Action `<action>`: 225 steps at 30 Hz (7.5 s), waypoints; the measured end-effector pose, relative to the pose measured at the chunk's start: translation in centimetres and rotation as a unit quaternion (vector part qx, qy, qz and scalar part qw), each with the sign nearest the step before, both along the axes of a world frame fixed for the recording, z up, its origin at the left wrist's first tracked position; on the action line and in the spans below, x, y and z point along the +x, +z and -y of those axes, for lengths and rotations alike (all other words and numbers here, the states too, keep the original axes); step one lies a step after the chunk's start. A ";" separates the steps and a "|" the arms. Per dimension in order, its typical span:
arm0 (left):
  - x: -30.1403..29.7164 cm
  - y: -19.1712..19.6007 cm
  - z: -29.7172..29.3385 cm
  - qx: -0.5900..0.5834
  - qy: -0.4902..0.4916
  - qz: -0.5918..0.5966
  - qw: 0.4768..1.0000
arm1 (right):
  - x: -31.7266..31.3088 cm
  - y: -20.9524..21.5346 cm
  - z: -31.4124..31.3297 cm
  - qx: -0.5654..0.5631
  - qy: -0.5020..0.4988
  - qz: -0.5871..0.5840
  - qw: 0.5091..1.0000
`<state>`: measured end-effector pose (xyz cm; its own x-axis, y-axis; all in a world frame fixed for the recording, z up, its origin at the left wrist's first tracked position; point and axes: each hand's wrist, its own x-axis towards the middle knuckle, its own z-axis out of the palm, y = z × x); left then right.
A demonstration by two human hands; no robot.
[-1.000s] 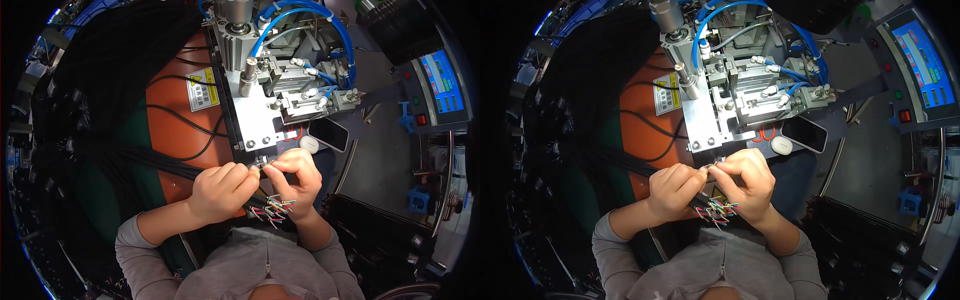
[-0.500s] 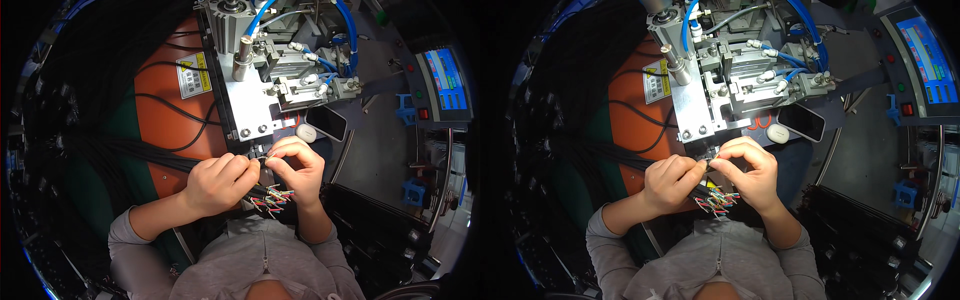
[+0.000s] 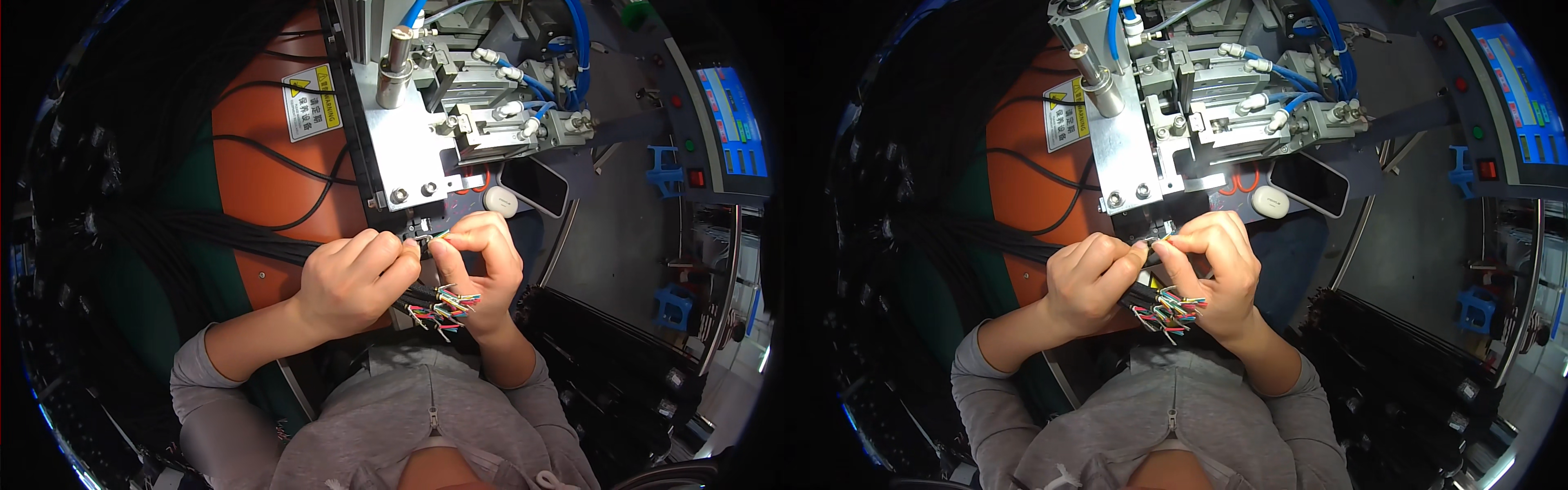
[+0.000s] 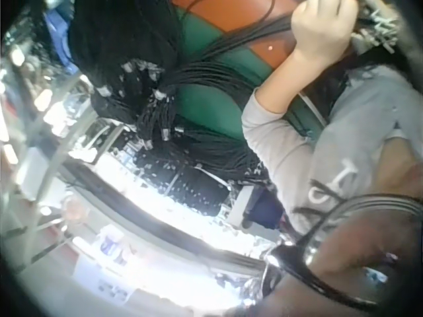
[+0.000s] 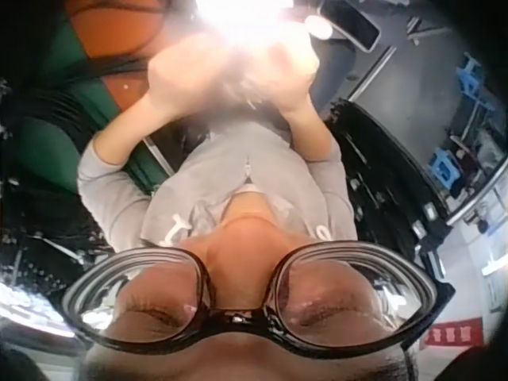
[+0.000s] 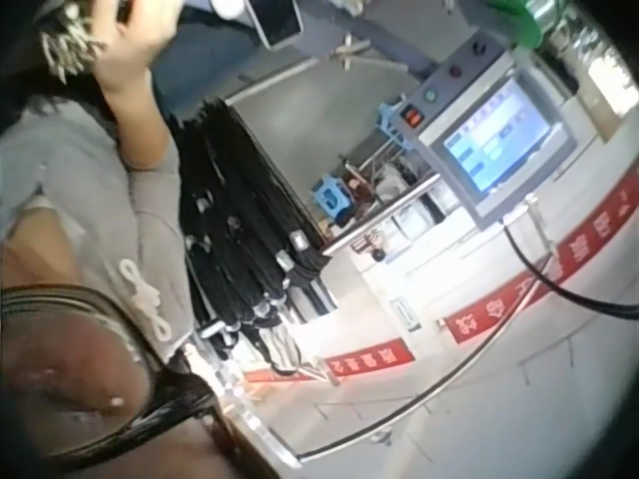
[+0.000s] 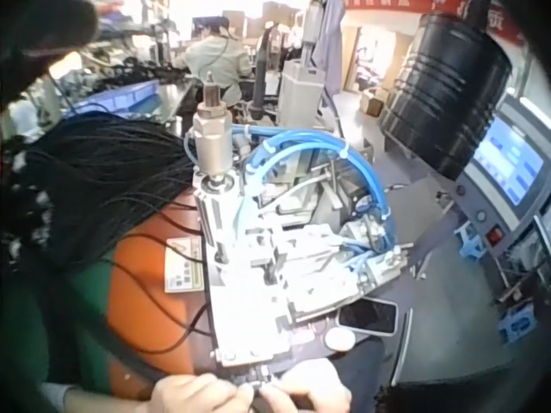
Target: The person repeatedly picks up individual black wires from a large bundle, strips the ends, and crimps them using a handheld tool. The person then places the finished wires into a metal jig on the workbench. This process is repeated continuously throughout the clip.
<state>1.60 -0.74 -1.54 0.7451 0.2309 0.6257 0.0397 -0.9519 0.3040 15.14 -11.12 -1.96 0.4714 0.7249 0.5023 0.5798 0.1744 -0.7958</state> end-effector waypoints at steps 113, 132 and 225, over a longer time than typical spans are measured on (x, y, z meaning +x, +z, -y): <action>-0.4 1.9 -0.3 -0.026 -0.024 0.011 0.999 | 0.3 1.6 -0.4 -0.031 0.100 -0.136 0.985; -0.1 1.4 -0.4 0.049 -0.016 -0.035 0.998 | 2.5 1.9 0.6 -0.136 0.119 -0.113 0.977; -0.3 3.2 -1.1 0.008 -0.032 0.003 0.999 | 0.9 0.9 -0.3 0.100 0.121 -0.196 0.968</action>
